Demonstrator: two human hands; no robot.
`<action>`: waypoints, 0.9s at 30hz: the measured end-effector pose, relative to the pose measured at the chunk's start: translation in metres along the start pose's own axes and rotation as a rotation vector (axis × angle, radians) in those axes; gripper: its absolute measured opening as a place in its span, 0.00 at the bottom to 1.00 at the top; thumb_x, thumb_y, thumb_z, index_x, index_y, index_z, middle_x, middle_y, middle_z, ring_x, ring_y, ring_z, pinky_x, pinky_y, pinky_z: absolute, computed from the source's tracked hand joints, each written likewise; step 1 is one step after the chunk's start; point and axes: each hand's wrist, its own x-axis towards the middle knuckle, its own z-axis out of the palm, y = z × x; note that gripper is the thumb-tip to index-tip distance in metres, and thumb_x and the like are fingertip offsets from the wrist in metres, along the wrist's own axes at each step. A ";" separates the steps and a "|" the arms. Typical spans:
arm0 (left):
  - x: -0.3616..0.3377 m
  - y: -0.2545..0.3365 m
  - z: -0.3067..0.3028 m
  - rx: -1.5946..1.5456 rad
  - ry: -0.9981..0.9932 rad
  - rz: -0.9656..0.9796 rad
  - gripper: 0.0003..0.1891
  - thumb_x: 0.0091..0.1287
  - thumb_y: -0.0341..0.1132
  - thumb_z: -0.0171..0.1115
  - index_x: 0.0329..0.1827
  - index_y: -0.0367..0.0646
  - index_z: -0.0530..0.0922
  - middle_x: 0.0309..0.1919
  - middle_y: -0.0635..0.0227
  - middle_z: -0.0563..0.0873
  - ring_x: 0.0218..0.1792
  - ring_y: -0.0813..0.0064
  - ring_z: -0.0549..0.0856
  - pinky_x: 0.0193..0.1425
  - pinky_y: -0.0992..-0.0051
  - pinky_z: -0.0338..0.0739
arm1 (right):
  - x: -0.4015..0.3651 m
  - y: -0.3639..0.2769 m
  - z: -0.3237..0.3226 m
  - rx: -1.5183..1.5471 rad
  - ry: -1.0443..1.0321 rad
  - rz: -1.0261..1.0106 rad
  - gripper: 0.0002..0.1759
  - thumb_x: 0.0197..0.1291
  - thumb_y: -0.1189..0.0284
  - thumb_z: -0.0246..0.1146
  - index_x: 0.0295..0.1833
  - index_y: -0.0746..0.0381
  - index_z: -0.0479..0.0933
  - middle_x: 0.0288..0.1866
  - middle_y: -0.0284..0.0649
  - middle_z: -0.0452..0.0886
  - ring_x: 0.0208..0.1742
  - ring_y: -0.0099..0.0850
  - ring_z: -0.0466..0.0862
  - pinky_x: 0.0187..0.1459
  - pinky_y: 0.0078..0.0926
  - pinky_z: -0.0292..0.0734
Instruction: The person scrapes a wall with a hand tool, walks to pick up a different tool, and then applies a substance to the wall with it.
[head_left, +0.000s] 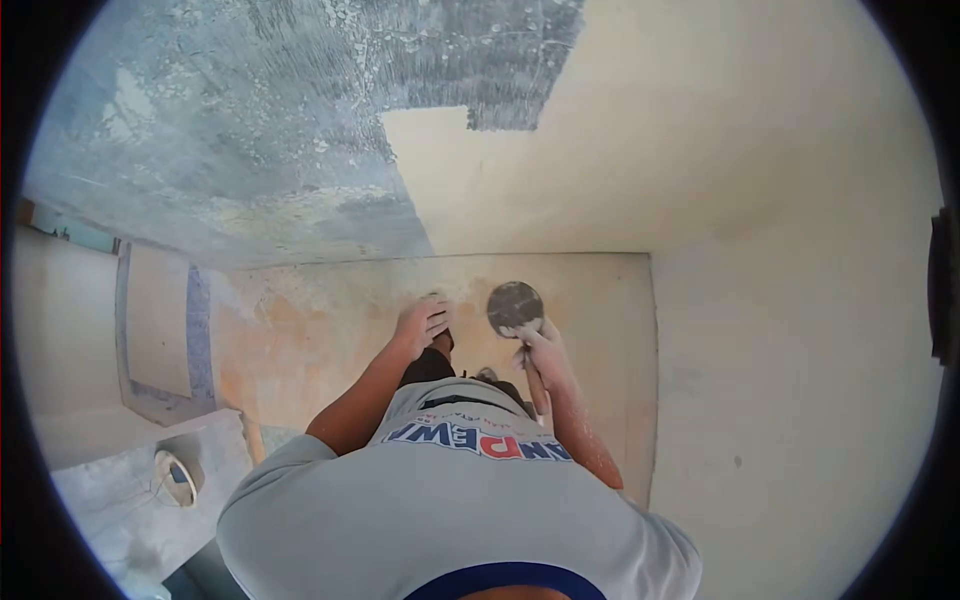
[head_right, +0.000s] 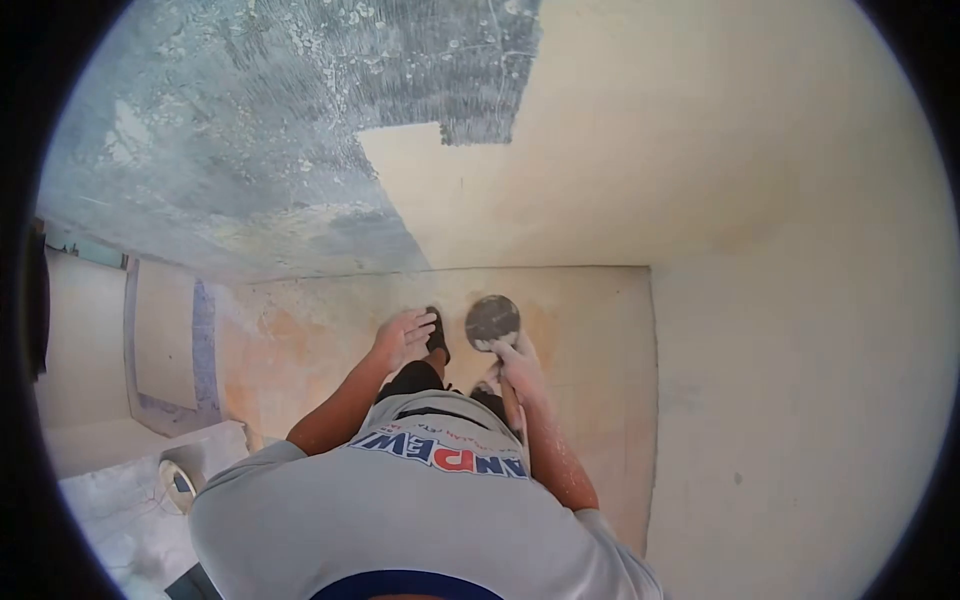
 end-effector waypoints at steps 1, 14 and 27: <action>-0.005 -0.015 -0.002 0.034 -0.050 0.002 0.25 0.74 0.45 0.51 0.69 0.41 0.69 0.65 0.60 0.80 0.64 0.63 0.79 0.70 0.62 0.70 | -0.010 0.020 -0.021 0.035 0.043 0.025 0.13 0.65 0.72 0.61 0.53 0.62 0.72 0.37 0.40 0.82 0.16 0.26 0.78 0.17 0.23 0.74; -0.073 -0.078 0.083 1.597 -0.923 0.612 0.17 0.72 0.45 0.55 0.52 0.44 0.83 0.38 0.54 0.85 0.44 0.51 0.85 0.48 0.55 0.77 | -0.129 0.116 -0.099 0.306 0.337 -0.050 0.14 0.65 0.77 0.58 0.55 0.63 0.73 0.43 0.42 0.85 0.23 0.29 0.83 0.26 0.24 0.82; -0.207 -0.007 0.241 1.238 -1.381 0.727 0.21 0.71 0.47 0.59 0.27 0.38 0.84 0.26 0.58 0.88 0.32 0.62 0.88 0.37 0.63 0.80 | -0.147 0.020 -0.021 -0.291 0.318 -0.854 0.15 0.68 0.74 0.61 0.58 0.64 0.75 0.46 0.41 0.83 0.41 0.29 0.83 0.43 0.25 0.79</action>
